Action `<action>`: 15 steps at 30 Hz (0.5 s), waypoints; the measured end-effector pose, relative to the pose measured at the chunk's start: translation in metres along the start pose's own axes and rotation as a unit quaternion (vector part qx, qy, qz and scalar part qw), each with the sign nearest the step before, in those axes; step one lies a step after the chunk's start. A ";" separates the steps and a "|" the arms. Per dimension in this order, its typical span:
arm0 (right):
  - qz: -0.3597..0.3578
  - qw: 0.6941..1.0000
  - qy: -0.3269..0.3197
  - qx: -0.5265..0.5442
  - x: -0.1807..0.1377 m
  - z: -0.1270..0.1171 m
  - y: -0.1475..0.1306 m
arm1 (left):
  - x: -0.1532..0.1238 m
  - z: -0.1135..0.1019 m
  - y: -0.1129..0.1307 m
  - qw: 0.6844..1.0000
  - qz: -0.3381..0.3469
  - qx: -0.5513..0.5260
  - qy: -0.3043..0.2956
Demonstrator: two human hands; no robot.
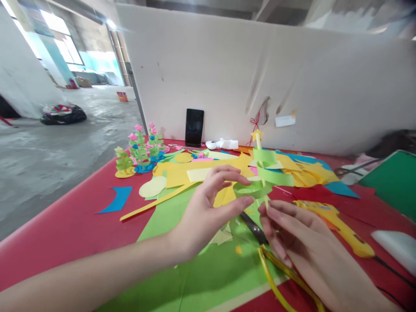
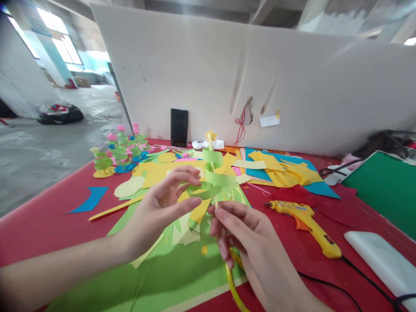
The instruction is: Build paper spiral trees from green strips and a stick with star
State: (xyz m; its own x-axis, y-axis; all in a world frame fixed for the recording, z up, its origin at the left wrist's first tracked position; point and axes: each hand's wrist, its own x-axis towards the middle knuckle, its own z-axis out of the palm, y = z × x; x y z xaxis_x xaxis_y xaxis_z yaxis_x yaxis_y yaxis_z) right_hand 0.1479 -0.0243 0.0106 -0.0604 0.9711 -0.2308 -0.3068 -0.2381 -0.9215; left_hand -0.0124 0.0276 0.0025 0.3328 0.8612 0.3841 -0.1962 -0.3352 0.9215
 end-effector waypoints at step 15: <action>-0.022 1.000 0.018 0.013 0.000 -0.004 -0.007 | -0.003 0.000 0.006 1.000 -0.018 0.013 -0.011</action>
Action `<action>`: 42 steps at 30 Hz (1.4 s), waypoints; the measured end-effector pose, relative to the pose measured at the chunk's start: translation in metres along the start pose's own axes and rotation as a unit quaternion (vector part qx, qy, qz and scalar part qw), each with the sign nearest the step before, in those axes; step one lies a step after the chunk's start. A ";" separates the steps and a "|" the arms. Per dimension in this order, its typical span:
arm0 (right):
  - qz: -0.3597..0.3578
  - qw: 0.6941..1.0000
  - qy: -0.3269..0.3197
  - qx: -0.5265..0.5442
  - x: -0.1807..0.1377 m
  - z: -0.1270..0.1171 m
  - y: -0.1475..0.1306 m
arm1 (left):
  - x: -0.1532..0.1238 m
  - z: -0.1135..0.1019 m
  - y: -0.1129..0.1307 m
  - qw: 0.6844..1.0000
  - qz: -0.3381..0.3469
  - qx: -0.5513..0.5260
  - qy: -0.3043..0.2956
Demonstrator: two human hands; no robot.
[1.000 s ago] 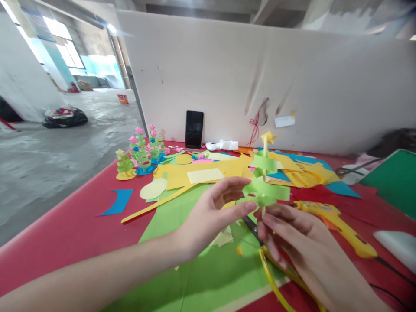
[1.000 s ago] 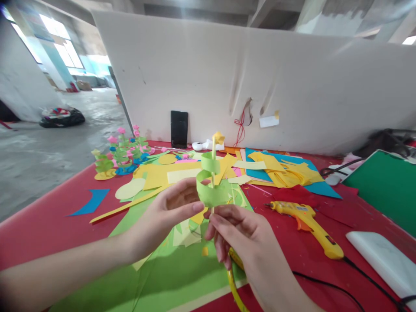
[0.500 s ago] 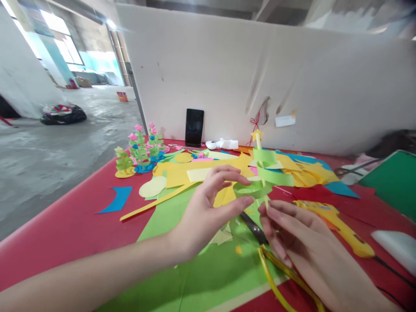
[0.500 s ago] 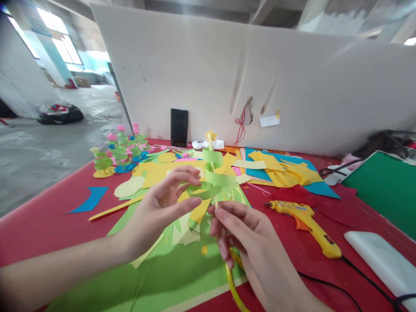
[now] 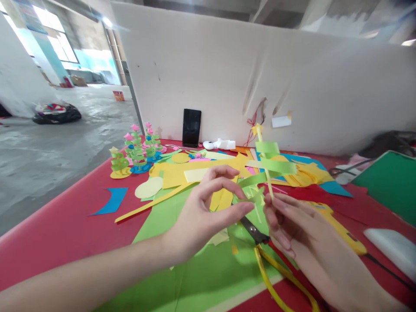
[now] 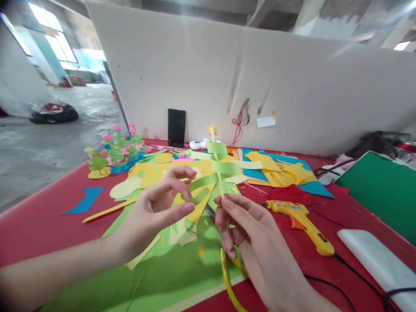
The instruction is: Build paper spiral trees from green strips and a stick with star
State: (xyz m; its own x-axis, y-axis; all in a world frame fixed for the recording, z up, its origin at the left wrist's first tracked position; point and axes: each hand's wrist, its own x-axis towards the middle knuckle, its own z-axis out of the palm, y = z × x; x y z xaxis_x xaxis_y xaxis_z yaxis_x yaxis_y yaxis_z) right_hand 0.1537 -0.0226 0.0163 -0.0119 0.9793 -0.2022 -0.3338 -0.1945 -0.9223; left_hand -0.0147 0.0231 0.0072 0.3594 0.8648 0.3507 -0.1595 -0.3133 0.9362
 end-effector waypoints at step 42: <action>0.069 0.996 -0.036 0.038 0.004 -0.004 0.016 | -0.021 -0.019 -0.014 0.968 -0.236 -0.057 -0.055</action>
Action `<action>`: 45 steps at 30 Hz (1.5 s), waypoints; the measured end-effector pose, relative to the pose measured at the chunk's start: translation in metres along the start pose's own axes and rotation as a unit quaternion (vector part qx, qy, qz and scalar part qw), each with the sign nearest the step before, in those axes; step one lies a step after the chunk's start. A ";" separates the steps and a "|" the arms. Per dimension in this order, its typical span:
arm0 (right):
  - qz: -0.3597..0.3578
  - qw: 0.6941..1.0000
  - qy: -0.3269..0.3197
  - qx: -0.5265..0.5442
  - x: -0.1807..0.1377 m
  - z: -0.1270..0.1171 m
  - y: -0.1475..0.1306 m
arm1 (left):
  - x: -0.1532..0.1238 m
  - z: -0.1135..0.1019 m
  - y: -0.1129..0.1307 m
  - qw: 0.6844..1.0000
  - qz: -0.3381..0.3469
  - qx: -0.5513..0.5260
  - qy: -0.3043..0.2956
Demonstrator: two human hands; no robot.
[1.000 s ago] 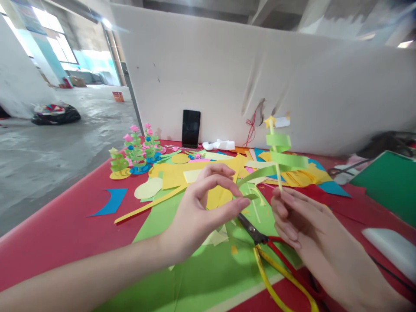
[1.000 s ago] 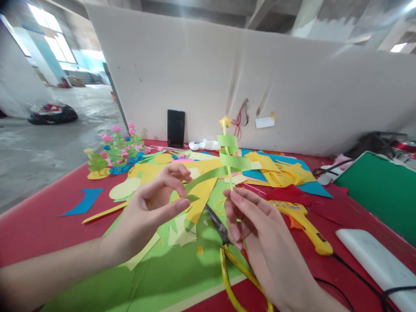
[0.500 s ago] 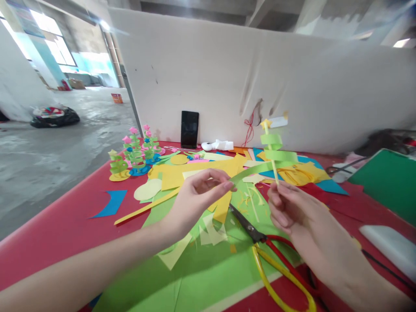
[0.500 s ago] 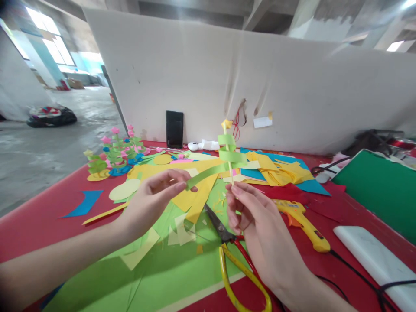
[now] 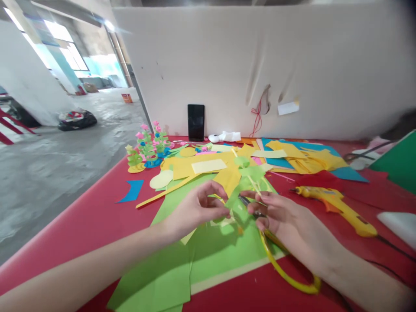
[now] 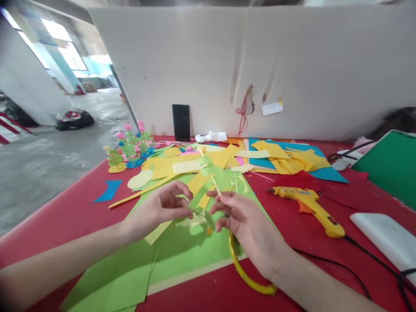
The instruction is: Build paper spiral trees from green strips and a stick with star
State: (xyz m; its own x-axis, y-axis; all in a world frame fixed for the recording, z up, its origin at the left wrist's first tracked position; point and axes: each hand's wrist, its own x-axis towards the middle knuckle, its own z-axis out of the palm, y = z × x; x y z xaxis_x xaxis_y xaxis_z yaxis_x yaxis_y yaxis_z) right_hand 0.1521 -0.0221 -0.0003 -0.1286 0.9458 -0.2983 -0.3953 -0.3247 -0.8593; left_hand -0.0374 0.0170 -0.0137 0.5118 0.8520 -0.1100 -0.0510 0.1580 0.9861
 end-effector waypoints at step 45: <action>-0.078 0.952 0.017 -0.295 0.000 -0.001 0.044 | -0.009 0.008 -0.039 0.999 0.007 -0.030 0.040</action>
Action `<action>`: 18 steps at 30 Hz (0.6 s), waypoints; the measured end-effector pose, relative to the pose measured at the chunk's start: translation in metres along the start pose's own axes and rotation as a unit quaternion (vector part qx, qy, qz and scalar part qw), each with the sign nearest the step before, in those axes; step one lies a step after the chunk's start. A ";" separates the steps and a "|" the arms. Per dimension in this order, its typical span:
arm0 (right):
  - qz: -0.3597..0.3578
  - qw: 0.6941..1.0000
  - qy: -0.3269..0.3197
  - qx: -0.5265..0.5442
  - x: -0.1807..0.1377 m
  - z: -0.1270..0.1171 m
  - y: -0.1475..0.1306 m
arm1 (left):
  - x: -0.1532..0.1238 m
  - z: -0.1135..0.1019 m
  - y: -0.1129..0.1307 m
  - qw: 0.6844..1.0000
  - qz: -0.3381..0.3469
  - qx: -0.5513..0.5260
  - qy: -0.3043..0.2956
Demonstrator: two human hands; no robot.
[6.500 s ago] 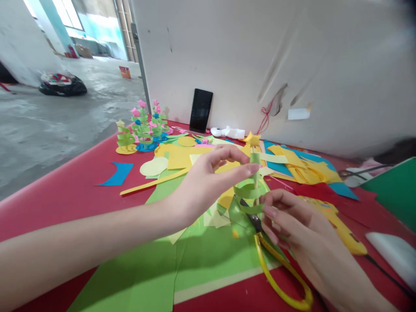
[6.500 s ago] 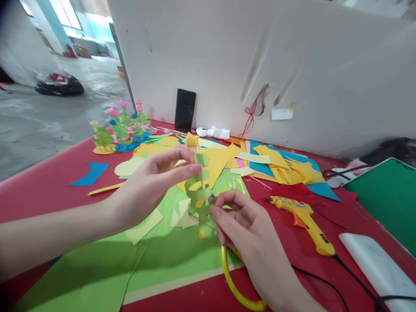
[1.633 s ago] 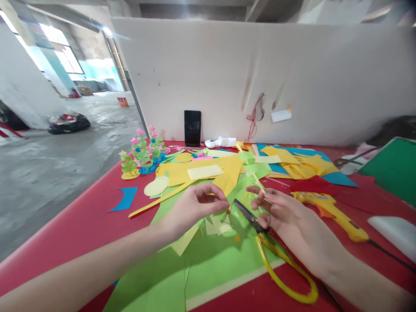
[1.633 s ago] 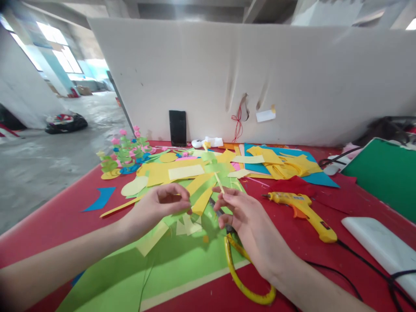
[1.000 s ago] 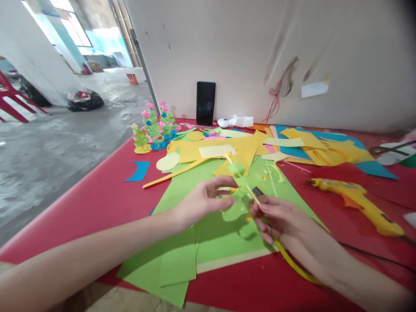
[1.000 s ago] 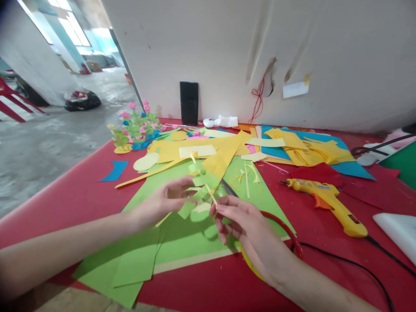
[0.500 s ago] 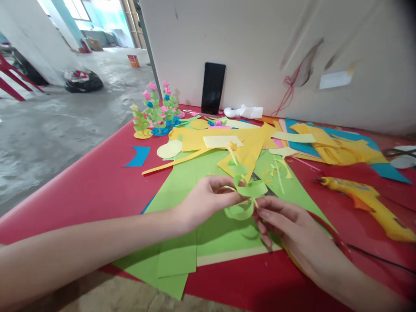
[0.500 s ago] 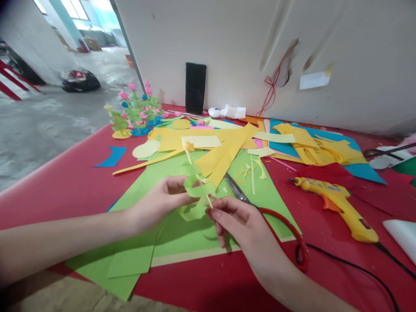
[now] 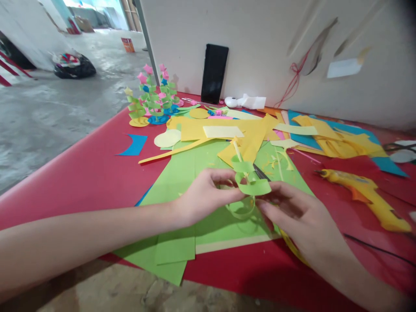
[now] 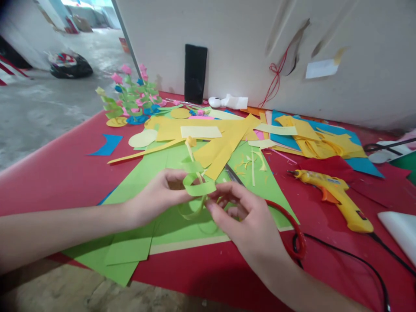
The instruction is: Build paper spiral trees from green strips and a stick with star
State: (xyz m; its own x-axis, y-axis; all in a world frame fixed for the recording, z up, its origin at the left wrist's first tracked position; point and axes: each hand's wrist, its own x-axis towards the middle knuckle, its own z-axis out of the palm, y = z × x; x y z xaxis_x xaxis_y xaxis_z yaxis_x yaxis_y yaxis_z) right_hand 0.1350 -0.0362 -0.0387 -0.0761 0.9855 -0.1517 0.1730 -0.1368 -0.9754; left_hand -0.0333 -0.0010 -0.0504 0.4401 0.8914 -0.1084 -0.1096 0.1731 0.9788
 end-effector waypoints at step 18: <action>-0.003 1.000 0.003 -0.012 0.004 -0.003 0.005 | 0.001 -0.002 -0.008 0.999 0.026 0.012 0.017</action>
State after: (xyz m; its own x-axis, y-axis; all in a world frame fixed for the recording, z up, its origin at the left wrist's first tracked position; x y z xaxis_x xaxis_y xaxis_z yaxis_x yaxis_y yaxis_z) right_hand 0.1383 -0.0327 -0.0441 -0.0720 0.9867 -0.1459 0.1961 -0.1294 -0.9720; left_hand -0.0336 -0.0007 -0.0585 0.4041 0.9126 -0.0620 -0.1104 0.1159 0.9871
